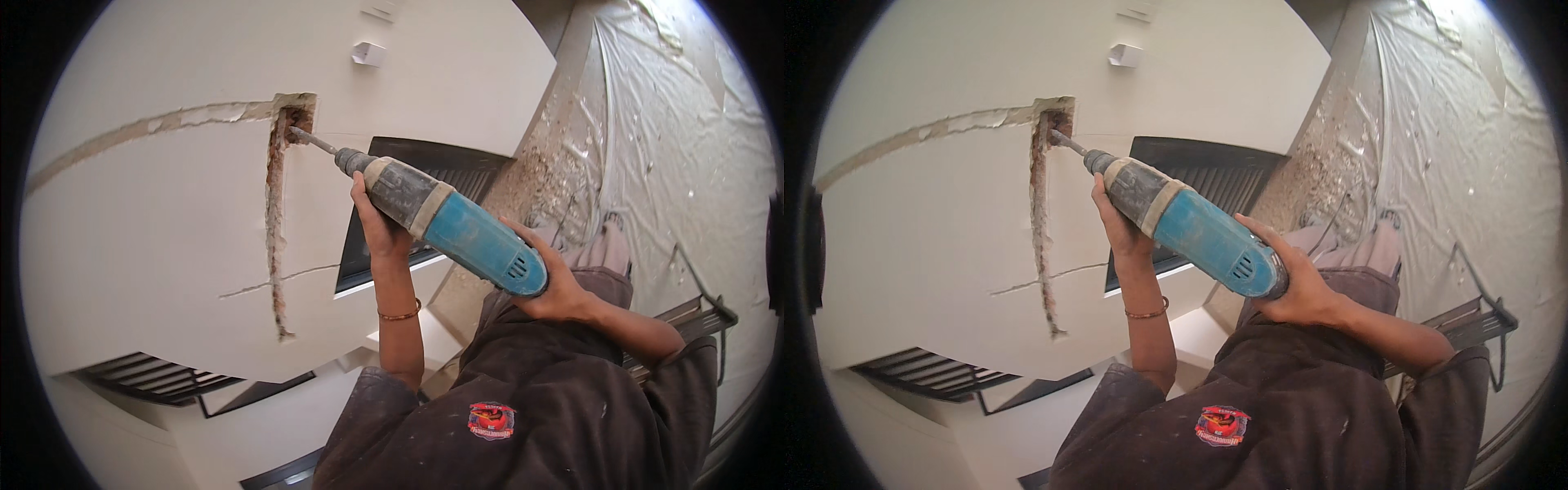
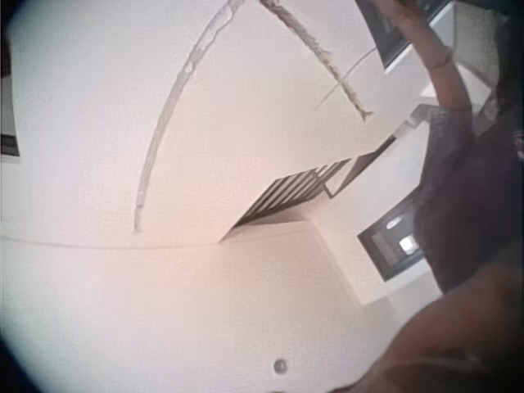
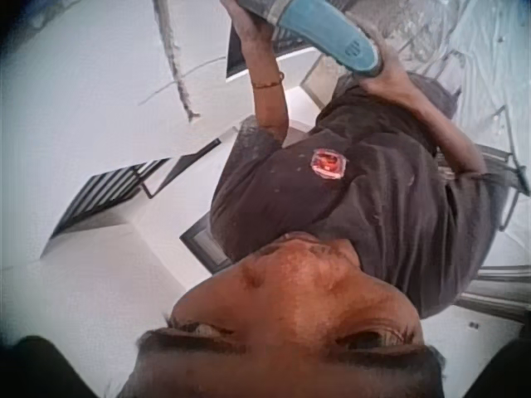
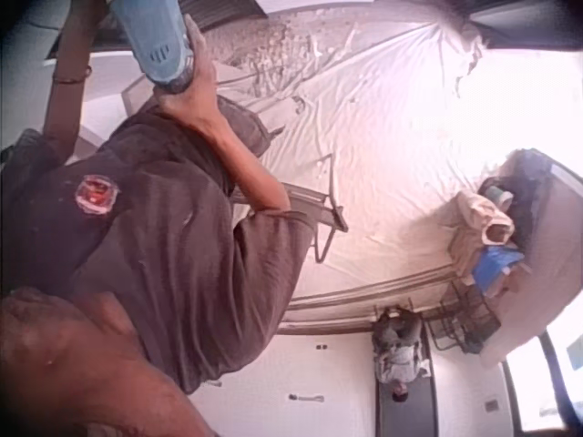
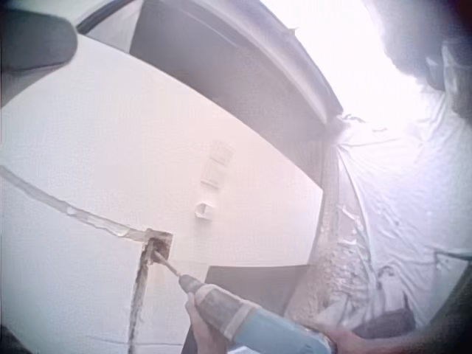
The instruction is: The person uses a rotary hammer to create a path in a wall, removes debris using a hammer and chisel to deepen the groove, and reviews a printed architectural plan.
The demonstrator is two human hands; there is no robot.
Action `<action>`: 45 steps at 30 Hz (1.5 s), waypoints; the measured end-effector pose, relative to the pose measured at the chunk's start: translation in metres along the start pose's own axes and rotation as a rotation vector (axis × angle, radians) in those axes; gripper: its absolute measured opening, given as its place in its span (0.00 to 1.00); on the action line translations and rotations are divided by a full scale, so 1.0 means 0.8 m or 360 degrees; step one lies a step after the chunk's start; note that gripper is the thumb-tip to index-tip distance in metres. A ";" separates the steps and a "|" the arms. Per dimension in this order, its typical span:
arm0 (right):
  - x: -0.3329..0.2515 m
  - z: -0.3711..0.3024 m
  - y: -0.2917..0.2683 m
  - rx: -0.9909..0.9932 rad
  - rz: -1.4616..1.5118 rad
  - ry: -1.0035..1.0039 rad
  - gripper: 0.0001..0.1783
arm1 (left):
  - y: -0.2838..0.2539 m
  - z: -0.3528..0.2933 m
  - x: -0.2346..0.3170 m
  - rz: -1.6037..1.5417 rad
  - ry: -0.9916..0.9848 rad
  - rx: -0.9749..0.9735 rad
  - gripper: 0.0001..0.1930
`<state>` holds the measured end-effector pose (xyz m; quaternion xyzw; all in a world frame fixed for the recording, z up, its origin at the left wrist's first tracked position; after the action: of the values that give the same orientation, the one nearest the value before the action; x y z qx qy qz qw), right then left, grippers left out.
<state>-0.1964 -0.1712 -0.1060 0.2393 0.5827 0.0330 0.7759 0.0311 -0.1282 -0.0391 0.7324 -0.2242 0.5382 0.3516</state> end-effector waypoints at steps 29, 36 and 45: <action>0.020 0.054 -0.006 -0.0007 0.0178 -0.0053 0.49 | -0.050 0.045 0.013 0.0179 -0.0015 0.0226 0.31; 0.049 -0.010 -0.004 0.0020 0.0058 -0.0019 0.52 | -0.041 0.001 -0.031 0.0103 -0.0157 0.0239 0.30; 0.013 -0.006 -0.005 0.0013 -0.0058 0.0005 0.52 | -0.010 0.001 -0.014 0.0000 -0.0182 0.0088 0.27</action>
<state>-0.1988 -0.1699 -0.1181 0.2317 0.5882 0.0168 0.7746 0.0334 -0.1241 -0.0522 0.7714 -0.2288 0.5015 0.3179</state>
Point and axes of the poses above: each hand's wrist, its own z-axis towards the middle knuckle, its own y-axis out of the palm, x = y × z, the point moved 9 cm from there along z, towards the middle knuckle, and after that the axes turned 10 degrees about -x, right-handed, at the moved point
